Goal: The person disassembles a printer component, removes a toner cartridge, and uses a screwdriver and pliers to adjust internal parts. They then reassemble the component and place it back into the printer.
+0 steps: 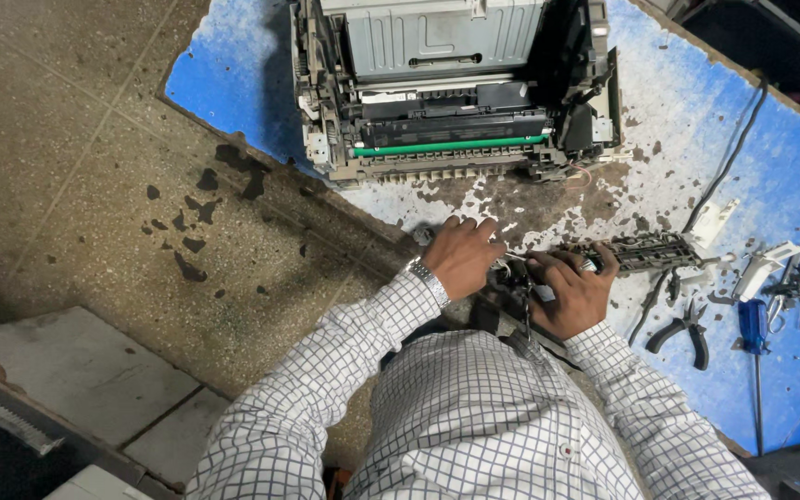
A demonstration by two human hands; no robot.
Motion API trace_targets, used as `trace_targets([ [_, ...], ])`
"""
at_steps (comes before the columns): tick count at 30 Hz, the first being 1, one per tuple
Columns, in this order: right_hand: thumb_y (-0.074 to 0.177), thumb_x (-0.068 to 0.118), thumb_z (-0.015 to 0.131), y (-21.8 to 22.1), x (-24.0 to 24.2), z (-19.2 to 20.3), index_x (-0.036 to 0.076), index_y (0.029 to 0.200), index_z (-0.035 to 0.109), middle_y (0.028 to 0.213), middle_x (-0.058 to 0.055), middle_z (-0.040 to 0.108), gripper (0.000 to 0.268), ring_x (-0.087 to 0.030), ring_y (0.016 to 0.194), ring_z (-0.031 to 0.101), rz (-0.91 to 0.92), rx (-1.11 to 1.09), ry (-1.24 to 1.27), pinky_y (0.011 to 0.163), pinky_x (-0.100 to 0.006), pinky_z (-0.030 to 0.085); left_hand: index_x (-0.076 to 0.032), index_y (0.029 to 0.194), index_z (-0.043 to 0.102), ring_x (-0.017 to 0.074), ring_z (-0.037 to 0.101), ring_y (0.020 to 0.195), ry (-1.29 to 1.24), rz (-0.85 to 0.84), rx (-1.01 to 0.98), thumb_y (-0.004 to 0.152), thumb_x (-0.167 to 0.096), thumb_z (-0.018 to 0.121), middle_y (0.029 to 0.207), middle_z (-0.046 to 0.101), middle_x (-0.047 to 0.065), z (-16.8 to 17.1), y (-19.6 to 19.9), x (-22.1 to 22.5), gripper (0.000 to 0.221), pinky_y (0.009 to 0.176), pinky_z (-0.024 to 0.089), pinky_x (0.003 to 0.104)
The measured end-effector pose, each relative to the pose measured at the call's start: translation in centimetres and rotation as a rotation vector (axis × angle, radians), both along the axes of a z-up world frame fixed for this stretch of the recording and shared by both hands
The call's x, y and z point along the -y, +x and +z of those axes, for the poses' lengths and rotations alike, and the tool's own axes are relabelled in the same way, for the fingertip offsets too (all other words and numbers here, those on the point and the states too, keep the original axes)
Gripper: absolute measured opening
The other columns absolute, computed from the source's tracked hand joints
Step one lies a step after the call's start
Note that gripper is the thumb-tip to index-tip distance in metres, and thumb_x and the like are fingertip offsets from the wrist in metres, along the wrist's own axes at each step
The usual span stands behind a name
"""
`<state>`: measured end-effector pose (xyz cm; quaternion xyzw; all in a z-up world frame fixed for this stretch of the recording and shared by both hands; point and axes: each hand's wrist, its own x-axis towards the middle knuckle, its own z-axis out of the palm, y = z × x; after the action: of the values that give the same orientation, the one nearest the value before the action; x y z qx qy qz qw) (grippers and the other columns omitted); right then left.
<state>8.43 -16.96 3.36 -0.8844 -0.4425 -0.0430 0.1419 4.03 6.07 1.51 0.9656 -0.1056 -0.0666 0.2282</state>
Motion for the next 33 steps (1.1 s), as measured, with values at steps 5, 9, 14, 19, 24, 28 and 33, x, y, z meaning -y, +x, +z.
trace_targets([
  [5,0.070,0.030,0.076,-0.2,0.5,-0.9,0.014,0.109,0.071,0.126,0.002,0.073,0.043,-0.019,0.119,0.066,-0.005,0.008,0.028,0.121,-0.061,0.021,-0.007,0.114,0.074,0.0290,0.065,0.091,0.065,-0.049,-0.109,0.080,-0.002,0.064,0.116,0.062,0.017,-0.7,0.6,-0.2,0.036,0.090,0.053,0.051],
  [9,0.073,0.029,0.075,-0.1,0.2,-1.1,0.013,0.106,0.071,0.124,0.001,0.074,0.036,-0.019,0.117,0.067,-0.020,0.024,0.029,0.123,-0.059,0.023,-0.009,0.111,0.076,0.0287,0.065,0.096,0.132,-0.031,-0.019,0.080,-0.007,0.065,0.109,0.064,0.013,-0.8,0.3,-0.4,0.033,0.095,0.052,0.051],
  [14,0.073,0.029,0.074,-0.1,0.2,-0.9,0.013,0.108,0.073,0.121,0.000,0.074,0.039,-0.020,0.115,0.068,-0.028,-0.001,0.027,0.122,-0.058,0.023,-0.011,0.097,0.078,0.0275,0.065,0.100,0.119,-0.110,-0.104,0.087,-0.017,0.065,0.109,0.064,0.011,-0.8,-0.1,0.0,0.018,0.099,0.047,0.049],
  [19,0.072,0.030,0.073,0.2,0.0,-0.7,0.013,0.108,0.073,0.122,-0.001,0.075,0.040,-0.021,0.114,0.068,-0.015,-0.007,0.040,0.122,-0.057,0.023,-0.011,0.093,0.079,0.0270,0.065,0.091,0.160,-0.167,-0.039,0.084,-0.018,0.067,0.110,0.064,0.013,0.2,0.5,-0.3,0.016,0.091,0.048,0.048],
  [24,0.072,0.030,0.075,0.4,-0.2,-0.7,0.013,0.105,0.073,0.121,-0.001,0.075,0.038,-0.021,0.114,0.068,-0.027,-0.008,0.048,0.121,-0.058,0.023,-0.009,0.081,0.077,0.0248,0.064,0.094,0.255,-0.236,-0.125,0.085,-0.019,0.069,0.105,0.064,0.011,1.0,0.5,-0.5,0.013,0.091,0.048,0.044],
  [28,0.071,0.030,0.077,0.3,-0.3,-0.4,0.014,0.105,0.072,0.122,-0.001,0.075,0.039,-0.021,0.115,0.068,-0.037,-0.023,0.040,0.121,-0.058,0.023,-0.008,0.080,0.076,0.0238,0.064,0.089,0.255,-0.202,-0.102,0.086,-0.016,0.068,0.103,0.064,0.011,0.9,0.3,-0.3,0.013,0.088,0.049,0.045],
  [33,0.070,0.029,0.076,0.3,-0.4,0.1,0.014,0.105,0.073,0.122,-0.001,0.075,0.039,-0.021,0.115,0.068,-0.042,-0.041,0.038,0.121,-0.058,0.022,-0.008,0.094,0.076,0.0289,0.065,0.093,0.107,-0.095,-0.166,0.086,-0.011,0.065,0.102,0.066,0.013,-0.4,-0.5,0.4,0.014,0.092,0.048,0.049],
])
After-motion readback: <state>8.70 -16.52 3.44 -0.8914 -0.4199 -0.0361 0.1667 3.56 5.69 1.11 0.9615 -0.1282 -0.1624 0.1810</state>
